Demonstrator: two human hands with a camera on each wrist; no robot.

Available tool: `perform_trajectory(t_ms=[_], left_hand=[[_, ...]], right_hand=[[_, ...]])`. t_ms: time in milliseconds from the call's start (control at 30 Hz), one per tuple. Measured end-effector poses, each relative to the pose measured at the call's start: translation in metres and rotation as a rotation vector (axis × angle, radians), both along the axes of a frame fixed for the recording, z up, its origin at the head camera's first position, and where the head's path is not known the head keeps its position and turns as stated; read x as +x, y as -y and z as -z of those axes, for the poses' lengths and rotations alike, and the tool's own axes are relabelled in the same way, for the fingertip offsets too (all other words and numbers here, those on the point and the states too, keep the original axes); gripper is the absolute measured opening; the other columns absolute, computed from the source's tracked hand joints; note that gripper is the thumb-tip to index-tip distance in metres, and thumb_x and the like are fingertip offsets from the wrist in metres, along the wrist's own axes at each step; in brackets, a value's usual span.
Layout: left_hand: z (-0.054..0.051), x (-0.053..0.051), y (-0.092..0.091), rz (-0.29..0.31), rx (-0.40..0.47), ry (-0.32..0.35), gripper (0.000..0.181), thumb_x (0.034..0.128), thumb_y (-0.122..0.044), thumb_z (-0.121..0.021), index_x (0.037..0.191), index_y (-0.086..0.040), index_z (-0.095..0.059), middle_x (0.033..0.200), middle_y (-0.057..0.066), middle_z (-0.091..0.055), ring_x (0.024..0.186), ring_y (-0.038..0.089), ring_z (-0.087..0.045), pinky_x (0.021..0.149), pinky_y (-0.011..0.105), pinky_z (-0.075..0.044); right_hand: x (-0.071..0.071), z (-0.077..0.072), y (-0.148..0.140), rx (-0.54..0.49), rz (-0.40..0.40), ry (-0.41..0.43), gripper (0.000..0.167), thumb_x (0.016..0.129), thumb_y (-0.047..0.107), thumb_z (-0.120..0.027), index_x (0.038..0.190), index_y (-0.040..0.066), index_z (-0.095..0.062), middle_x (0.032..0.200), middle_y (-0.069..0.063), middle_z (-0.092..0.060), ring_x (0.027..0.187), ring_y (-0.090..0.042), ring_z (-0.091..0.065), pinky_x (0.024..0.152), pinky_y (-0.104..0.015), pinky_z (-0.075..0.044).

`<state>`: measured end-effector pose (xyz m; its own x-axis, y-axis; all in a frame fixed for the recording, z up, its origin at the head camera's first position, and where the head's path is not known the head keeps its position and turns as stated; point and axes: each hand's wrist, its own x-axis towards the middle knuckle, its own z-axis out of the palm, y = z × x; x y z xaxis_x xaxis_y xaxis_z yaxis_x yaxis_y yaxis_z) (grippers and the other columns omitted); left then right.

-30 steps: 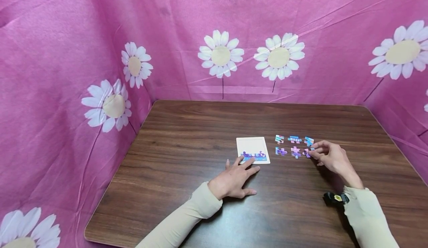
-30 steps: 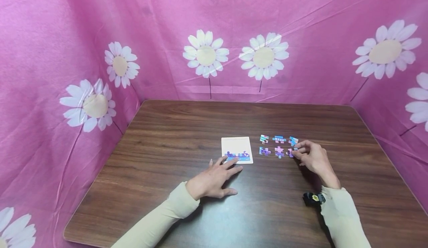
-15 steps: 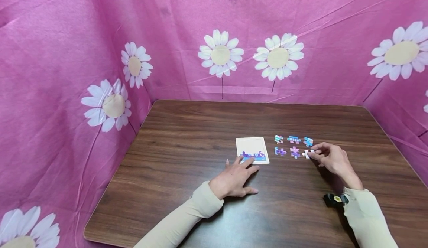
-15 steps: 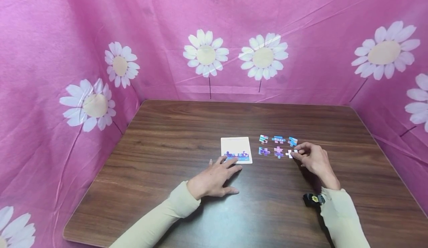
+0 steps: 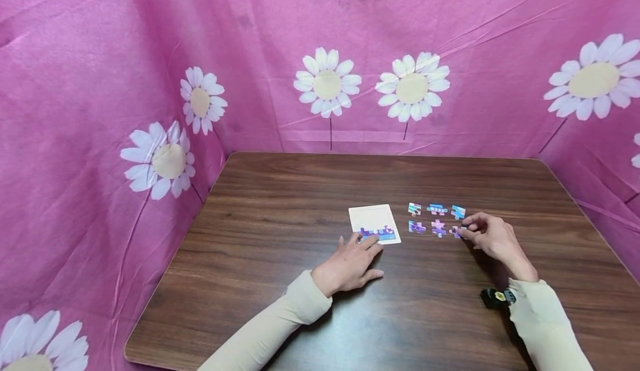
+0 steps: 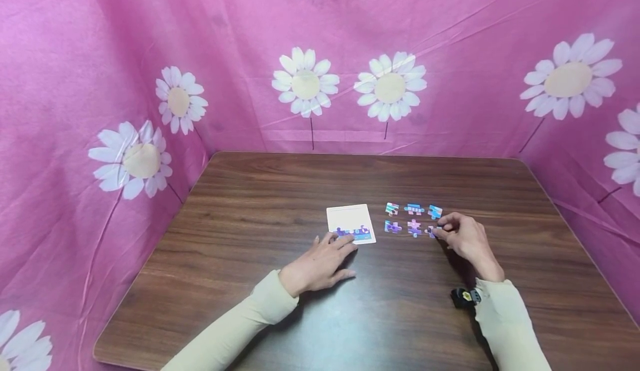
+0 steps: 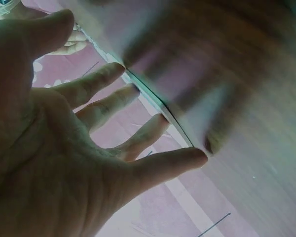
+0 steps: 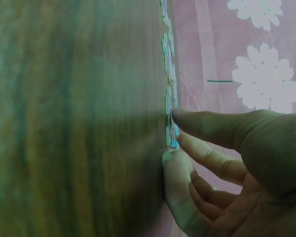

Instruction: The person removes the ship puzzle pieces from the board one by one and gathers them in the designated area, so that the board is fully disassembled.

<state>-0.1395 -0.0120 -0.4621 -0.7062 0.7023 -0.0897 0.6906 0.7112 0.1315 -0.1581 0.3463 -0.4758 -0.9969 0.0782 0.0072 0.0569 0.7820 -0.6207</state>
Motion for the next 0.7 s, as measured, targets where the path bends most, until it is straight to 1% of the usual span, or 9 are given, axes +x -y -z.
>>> perform_trajectory(t_ms=[100,200,333,500,567,633,700], left_hand=[[0.0005,0.0,0.0001,-0.003,0.011,0.003,0.058,0.1022,-0.051,-0.061,0.149,-0.018,-0.051,0.163,0.0,-0.044,0.142,0.032,-0.047,0.106,0.064,-0.05],[0.0012,0.0002,0.0001,-0.008,0.007,-0.005,0.058,0.1027,-0.049,-0.06,0.151,-0.018,-0.05,0.162,-0.001,-0.045,0.142,0.031,-0.047,0.105,0.064,-0.05],[0.0005,0.0004,0.0009,0.002,-0.02,-0.018,0.058,0.1057,-0.046,-0.056,0.155,-0.016,-0.047,0.163,-0.002,-0.043,0.143,0.031,-0.047,0.107,0.063,-0.05],[-0.002,-0.0013,0.0027,0.021,-0.034,-0.003,0.062,0.1063,-0.046,-0.055,0.158,-0.014,-0.045,0.166,0.0,-0.041,0.146,0.031,-0.044,0.11,0.061,-0.049],[-0.0021,-0.0021,0.0034,0.021,-0.028,0.006,0.063,0.1057,-0.047,-0.056,0.158,-0.014,-0.045,0.166,0.001,-0.04,0.147,0.03,-0.043,0.111,0.061,-0.048],[-0.0013,-0.0023,0.0041,0.015,-0.015,0.018,0.062,0.1049,-0.048,-0.058,0.157,-0.015,-0.046,0.166,0.003,-0.039,0.148,0.03,-0.042,0.112,0.06,-0.047],[-0.0009,-0.0018,0.005,0.01,-0.005,0.029,0.062,0.1047,-0.048,-0.058,0.157,-0.017,-0.046,0.167,0.005,-0.037,0.15,0.031,-0.04,0.114,0.06,-0.045]], right_hand=[[0.0,-0.001,0.0014,0.043,-0.009,-0.031,0.035,0.098,0.031,-0.074,0.112,0.0,-0.071,0.093,-0.012,-0.075,0.056,-0.007,-0.066,0.062,-0.019,-0.046],[-0.0006,-0.0021,0.0025,0.084,-0.012,-0.045,0.034,0.098,0.033,-0.072,0.111,0.002,-0.072,0.089,-0.008,-0.075,0.059,-0.004,-0.062,0.067,-0.02,-0.041],[-0.0022,-0.0027,0.0026,0.117,-0.014,-0.058,0.033,0.098,0.033,-0.072,0.109,0.002,-0.073,0.088,-0.007,-0.074,0.071,-0.006,-0.059,0.069,-0.026,-0.041],[-0.0026,-0.0023,0.0023,0.125,-0.013,-0.081,0.03,0.097,0.031,-0.073,0.108,0.003,-0.073,0.09,-0.011,-0.075,0.078,-0.013,-0.062,0.071,-0.03,-0.042],[-0.0022,-0.0021,0.0032,0.131,-0.009,-0.117,0.028,0.096,0.028,-0.074,0.106,0.002,-0.073,0.09,-0.013,-0.075,0.077,-0.016,-0.064,0.069,-0.031,-0.043],[-0.0018,-0.0024,0.0049,0.14,0.001,-0.177,0.025,0.095,0.023,-0.075,0.104,0.0,-0.073,0.089,-0.016,-0.075,0.076,-0.018,-0.064,0.068,-0.031,-0.043],[-0.0021,-0.0031,0.0071,0.145,0.011,-0.251,0.022,0.092,0.019,-0.076,0.103,0.0,-0.073,0.089,-0.018,-0.075,0.074,-0.015,-0.064,0.066,-0.03,-0.043]])
